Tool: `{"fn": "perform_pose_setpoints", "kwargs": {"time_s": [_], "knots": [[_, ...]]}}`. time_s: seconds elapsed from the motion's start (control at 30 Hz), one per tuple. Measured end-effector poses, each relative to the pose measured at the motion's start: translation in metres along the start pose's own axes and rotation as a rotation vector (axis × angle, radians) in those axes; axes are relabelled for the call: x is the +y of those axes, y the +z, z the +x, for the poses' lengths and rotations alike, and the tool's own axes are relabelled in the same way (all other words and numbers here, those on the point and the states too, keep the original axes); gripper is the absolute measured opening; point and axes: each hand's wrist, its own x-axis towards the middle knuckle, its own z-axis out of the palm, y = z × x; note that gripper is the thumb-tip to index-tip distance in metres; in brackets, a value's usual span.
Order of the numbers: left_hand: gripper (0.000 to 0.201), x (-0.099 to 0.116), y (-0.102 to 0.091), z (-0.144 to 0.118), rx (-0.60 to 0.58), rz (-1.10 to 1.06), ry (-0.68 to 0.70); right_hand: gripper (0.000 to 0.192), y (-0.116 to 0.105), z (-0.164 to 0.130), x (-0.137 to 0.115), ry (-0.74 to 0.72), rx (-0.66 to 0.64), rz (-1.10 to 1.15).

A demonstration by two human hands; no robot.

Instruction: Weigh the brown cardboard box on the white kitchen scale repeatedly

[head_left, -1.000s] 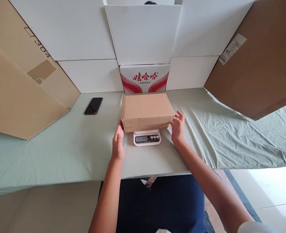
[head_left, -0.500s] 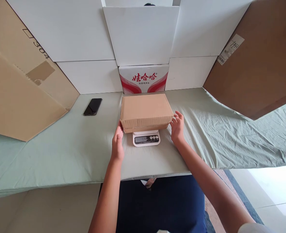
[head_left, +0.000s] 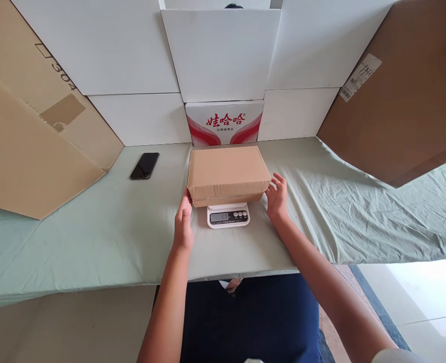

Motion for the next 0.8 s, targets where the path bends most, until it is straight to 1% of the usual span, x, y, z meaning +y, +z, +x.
{"fn": "perform_pose_setpoints", "kwargs": {"time_s": [0.27,0.6,0.8], "knots": [[0.082,0.0,0.0,0.0,0.0,-0.013,0.016,0.034,-0.002,0.005,-0.001,0.022,-0.005,0.031],[0.085,0.0,0.001,0.001,0.012,0.005,0.001,0.032,-0.004,0.01,0.001,0.027,0.011,0.051],[0.084,0.0,0.001,0.002,0.008,-0.003,0.01,0.033,-0.003,0.011,0.0,0.036,0.01,0.07]]}}
